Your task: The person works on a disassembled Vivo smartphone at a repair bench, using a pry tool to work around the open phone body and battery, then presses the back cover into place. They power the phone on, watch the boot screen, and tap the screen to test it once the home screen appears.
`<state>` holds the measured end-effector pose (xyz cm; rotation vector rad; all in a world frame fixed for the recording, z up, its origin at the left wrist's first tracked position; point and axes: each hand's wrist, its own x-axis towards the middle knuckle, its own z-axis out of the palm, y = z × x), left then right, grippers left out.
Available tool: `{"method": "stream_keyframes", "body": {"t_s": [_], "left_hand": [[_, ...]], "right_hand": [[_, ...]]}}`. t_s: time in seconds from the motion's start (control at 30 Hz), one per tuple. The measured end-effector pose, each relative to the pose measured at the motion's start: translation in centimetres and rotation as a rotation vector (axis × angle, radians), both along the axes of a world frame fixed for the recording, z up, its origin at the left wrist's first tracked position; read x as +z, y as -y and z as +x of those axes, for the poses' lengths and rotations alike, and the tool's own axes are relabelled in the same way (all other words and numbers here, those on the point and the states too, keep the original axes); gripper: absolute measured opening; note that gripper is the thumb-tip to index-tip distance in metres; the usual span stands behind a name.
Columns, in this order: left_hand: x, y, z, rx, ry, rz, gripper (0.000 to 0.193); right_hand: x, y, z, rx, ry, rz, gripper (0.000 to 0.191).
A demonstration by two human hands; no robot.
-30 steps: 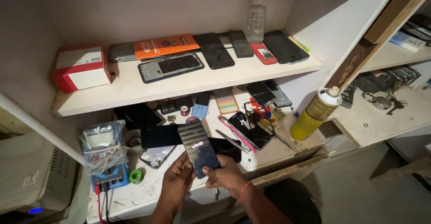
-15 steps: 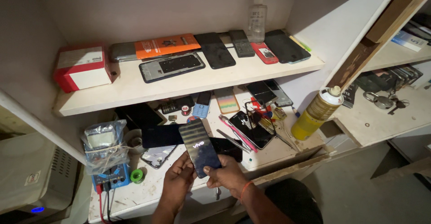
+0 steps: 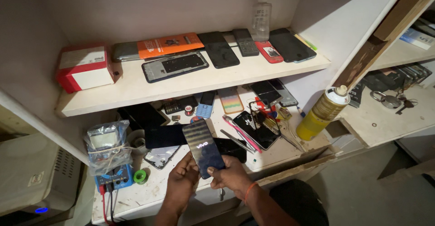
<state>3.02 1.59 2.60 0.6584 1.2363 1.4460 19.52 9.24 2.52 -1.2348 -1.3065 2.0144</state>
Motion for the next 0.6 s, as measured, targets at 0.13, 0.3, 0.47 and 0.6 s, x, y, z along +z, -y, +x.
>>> {"method": "stream_keyframes", "body": {"t_s": [0.13, 0.3, 0.47, 0.6], "left_hand": [[0.7, 0.1, 0.3, -0.015, 0.004, -0.06, 0.062], [1.3, 0.3, 0.4, -0.018, -0.068, -0.032, 0.062], [0.9, 0.2, 0.4, 0.01, -0.014, -0.047, 0.065], [0.6, 0.2, 0.3, -0.02, -0.03, -0.019, 0.071]], "right_hand": [[-0.4, 0.1, 0.1, -0.009, -0.041, 0.003, 0.017], [-0.6, 0.1, 0.1, -0.001, -0.047, 0.012, 0.017], [-0.3, 0.2, 0.2, -0.004, -0.044, 0.013, 0.019], [-0.3, 0.2, 0.2, -0.02, -0.049, -0.003, 0.019]]}}
